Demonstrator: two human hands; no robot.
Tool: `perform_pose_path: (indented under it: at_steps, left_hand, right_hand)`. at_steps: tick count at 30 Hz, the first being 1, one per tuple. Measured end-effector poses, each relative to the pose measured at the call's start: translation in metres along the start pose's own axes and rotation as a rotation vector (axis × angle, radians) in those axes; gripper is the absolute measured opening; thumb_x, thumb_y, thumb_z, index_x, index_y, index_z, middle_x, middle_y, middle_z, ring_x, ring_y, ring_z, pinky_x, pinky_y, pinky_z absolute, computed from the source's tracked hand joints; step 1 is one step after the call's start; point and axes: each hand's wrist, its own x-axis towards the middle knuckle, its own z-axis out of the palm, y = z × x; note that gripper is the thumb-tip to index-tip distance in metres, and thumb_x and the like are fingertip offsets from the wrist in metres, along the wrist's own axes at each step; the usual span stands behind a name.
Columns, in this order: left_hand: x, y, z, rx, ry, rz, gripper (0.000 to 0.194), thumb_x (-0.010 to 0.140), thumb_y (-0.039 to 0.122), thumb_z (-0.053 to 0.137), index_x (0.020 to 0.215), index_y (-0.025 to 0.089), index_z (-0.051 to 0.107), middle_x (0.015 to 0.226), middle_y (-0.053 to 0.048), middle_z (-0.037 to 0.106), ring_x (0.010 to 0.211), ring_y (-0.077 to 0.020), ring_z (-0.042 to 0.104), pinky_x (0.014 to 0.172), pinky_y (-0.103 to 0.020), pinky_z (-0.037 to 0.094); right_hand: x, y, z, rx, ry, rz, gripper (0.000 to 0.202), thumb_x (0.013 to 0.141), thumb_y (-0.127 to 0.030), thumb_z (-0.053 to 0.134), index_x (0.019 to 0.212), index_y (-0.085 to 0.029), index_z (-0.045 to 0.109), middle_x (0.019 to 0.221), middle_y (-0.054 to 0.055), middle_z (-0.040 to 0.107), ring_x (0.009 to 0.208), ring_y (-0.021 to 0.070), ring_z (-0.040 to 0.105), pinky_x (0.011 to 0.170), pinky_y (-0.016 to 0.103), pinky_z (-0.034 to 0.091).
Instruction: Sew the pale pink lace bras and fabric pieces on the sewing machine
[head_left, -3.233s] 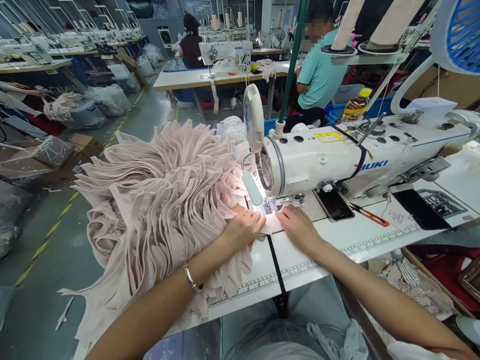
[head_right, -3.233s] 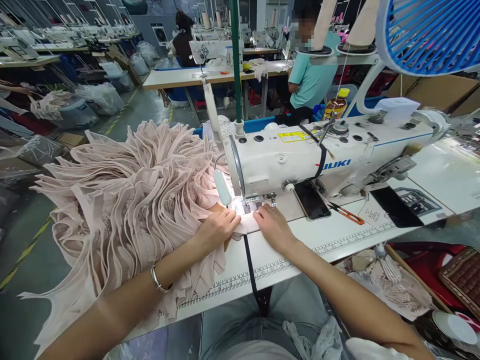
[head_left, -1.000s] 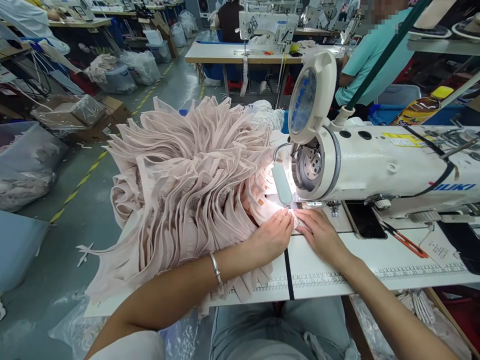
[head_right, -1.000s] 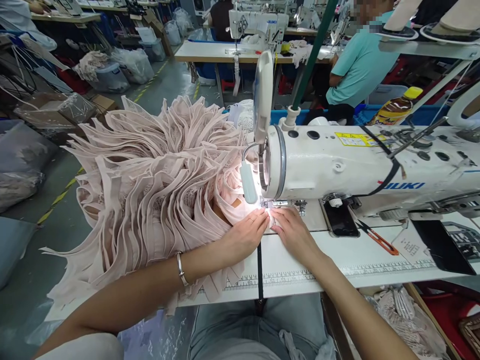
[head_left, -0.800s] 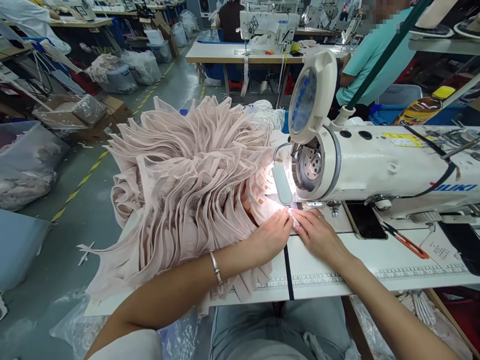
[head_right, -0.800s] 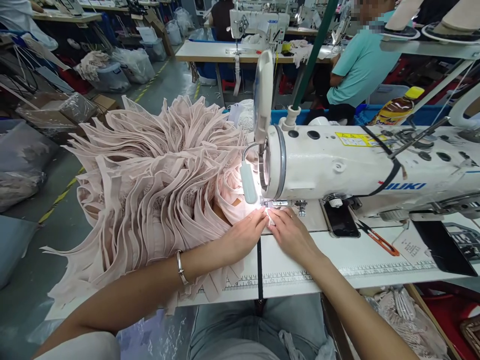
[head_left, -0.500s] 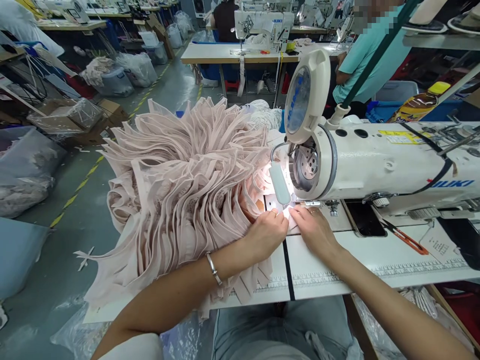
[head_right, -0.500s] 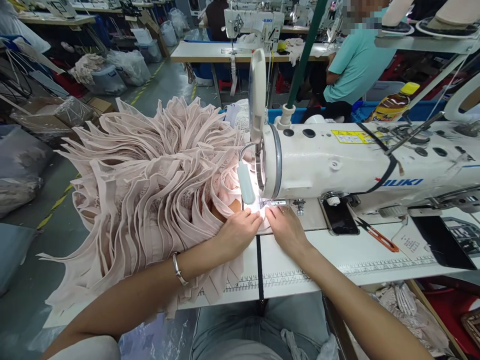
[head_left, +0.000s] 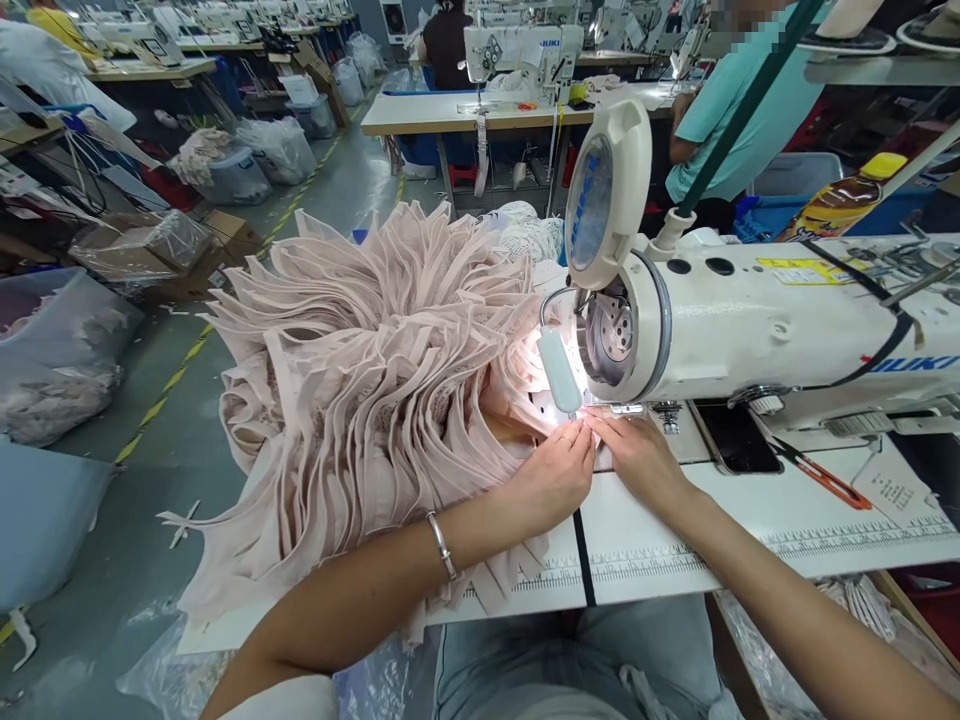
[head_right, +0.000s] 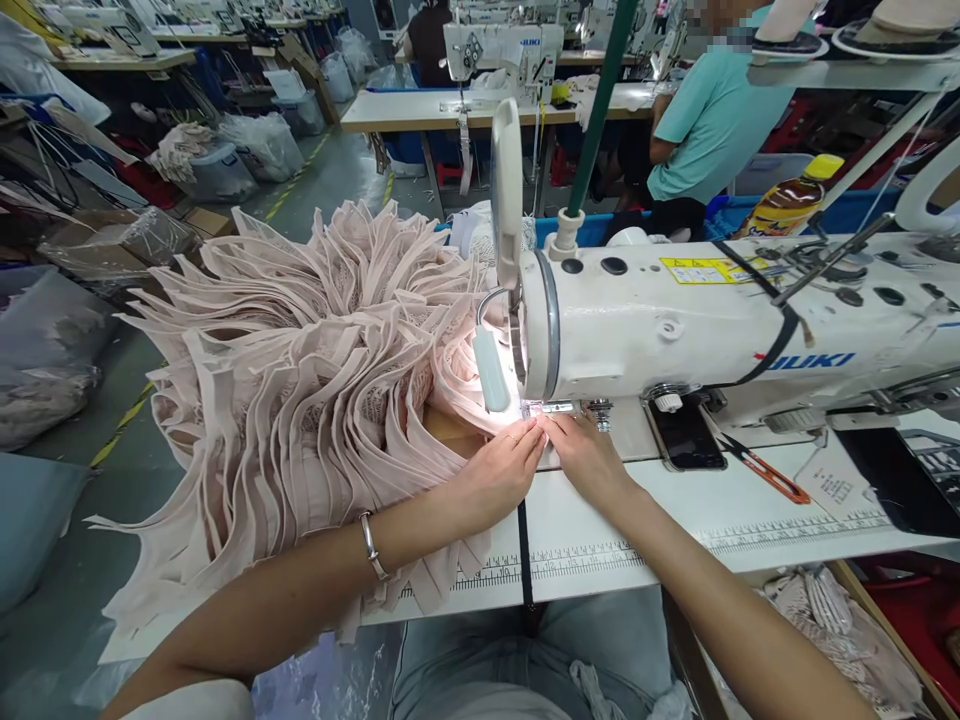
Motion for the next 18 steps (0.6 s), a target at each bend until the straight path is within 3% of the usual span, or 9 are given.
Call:
perform_pose_path:
  at_steps: [11, 18]
  left_hand:
    - [-0.002, -0.003, 0.011, 0.021, 0.090, -0.012, 0.039, 0.101, 0.006, 0.034, 0.133, -0.005, 0.054, 0.133, -0.023, 0.063, 0.130, -0.0276, 0.059, 0.115, -0.040, 0.041]
    - [0.001, -0.006, 0.009, -0.045, 0.034, -0.042, 0.038, 0.101, 0.004, 0.035, 0.134, -0.002, 0.053, 0.130, -0.023, 0.065, 0.127, -0.0250, 0.060, 0.113, -0.040, 0.042]
  right_hand:
    - [0.001, 0.002, 0.003, -0.016, -0.045, 0.057, 0.059, 0.086, 0.000, 0.037, 0.133, -0.022, 0.065, 0.124, 0.011, 0.070, 0.112, 0.0253, 0.063, 0.095, 0.043, 0.051]
    - [0.003, 0.004, 0.004, 0.000, -0.061, 0.073, 0.064, 0.083, 0.000, 0.037, 0.136, -0.025, 0.063, 0.117, 0.011, 0.072, 0.108, 0.0258, 0.063, 0.093, 0.042, 0.051]
